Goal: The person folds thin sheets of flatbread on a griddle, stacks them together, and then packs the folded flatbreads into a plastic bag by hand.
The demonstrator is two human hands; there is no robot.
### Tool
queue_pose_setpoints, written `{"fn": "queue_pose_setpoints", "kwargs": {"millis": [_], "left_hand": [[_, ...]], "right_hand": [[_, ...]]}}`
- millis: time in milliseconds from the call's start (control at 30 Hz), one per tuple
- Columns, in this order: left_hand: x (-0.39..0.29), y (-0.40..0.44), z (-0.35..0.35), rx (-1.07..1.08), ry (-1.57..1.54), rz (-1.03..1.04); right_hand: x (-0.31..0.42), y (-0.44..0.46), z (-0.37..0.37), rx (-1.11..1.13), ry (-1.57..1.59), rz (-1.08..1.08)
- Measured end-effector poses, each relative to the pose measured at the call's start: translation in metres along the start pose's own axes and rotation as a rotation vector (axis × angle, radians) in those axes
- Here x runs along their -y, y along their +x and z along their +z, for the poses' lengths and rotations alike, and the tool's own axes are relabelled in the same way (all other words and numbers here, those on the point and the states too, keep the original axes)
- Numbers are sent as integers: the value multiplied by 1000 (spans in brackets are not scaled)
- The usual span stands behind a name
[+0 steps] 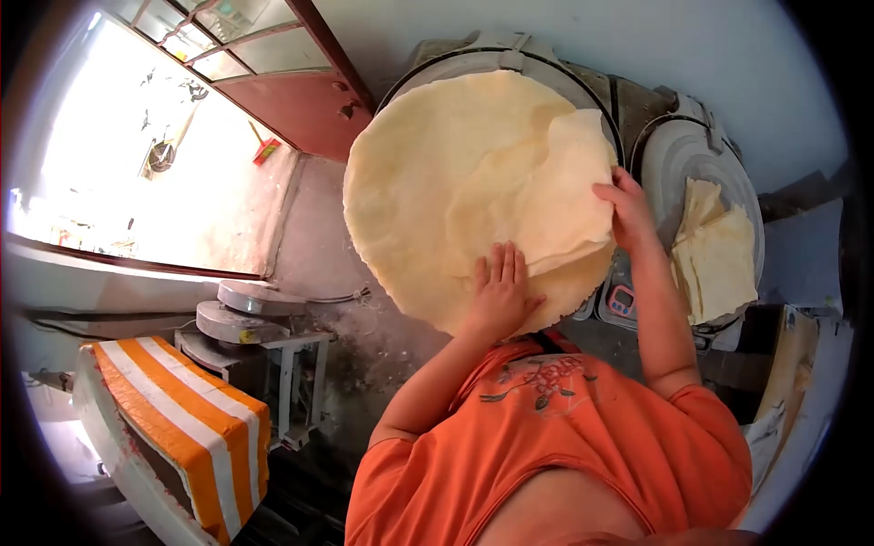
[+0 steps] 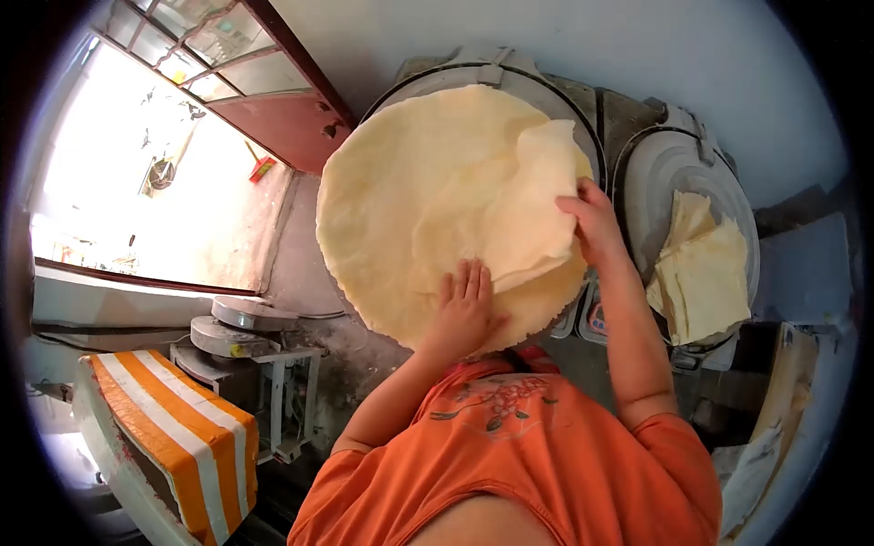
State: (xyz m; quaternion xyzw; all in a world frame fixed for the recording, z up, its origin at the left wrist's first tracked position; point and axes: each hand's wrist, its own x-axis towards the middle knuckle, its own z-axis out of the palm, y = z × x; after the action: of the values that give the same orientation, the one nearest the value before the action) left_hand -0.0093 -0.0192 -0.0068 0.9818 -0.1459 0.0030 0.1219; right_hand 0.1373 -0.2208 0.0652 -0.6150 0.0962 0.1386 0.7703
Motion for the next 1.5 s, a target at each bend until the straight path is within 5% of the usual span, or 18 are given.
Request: {"fn": "queue_pose_setpoints", "kwargs": {"millis": [100,200,300,400,467,500,567,600,667,733,800,1100,1333,1433,1467,1500], "left_hand": [[-1,4,3,-139,-30,4],[-3,5,-17,140,87,-36],[0,2,-9,454,-166,-188],[13,-10,36,-127,-310,105],[6,-7,-15,383,-112,-77],[9,-14,-18,380,-117,-87],[14,-30,-20,-104,-150,49],[19,-27,-43,-102,-153,39],[38,-6,-105,499,-462,-250],[78,6,-88,-252,-15,-190],[116,22,-74,-327,223,-234],[160,35,-27,-99,273,-277],[173,37,-20,-39,222,-275],[170,36,-28,-18,177,-255],[167,29,-35,46,196,-290],[158,28,-46,99,217,-313]], "right_hand": [[-4,5,60,148,-79,-213],[-24,-1,142,367,-330,-313],[-73,-7,195,493,-635,-458],[-90,-23,195,563,-703,-407],[-92,-20,179,558,-865,-502],[-91,-18,168,497,-993,-629],[-90,-8,150,217,-1151,-1048],[-87,-3,150,229,-1150,-1045],[-78,9,151,233,-1309,-1119],[-87,19,154,211,-1333,-1134],[-94,29,156,185,-1358,-1148],[-132,54,145,207,-1472,-971],[-135,-56,134,773,-1384,-933],[-128,-55,127,834,-1310,-967],[-132,-50,118,824,-1307,-965],[-135,-39,101,559,-1172,-862]]}}
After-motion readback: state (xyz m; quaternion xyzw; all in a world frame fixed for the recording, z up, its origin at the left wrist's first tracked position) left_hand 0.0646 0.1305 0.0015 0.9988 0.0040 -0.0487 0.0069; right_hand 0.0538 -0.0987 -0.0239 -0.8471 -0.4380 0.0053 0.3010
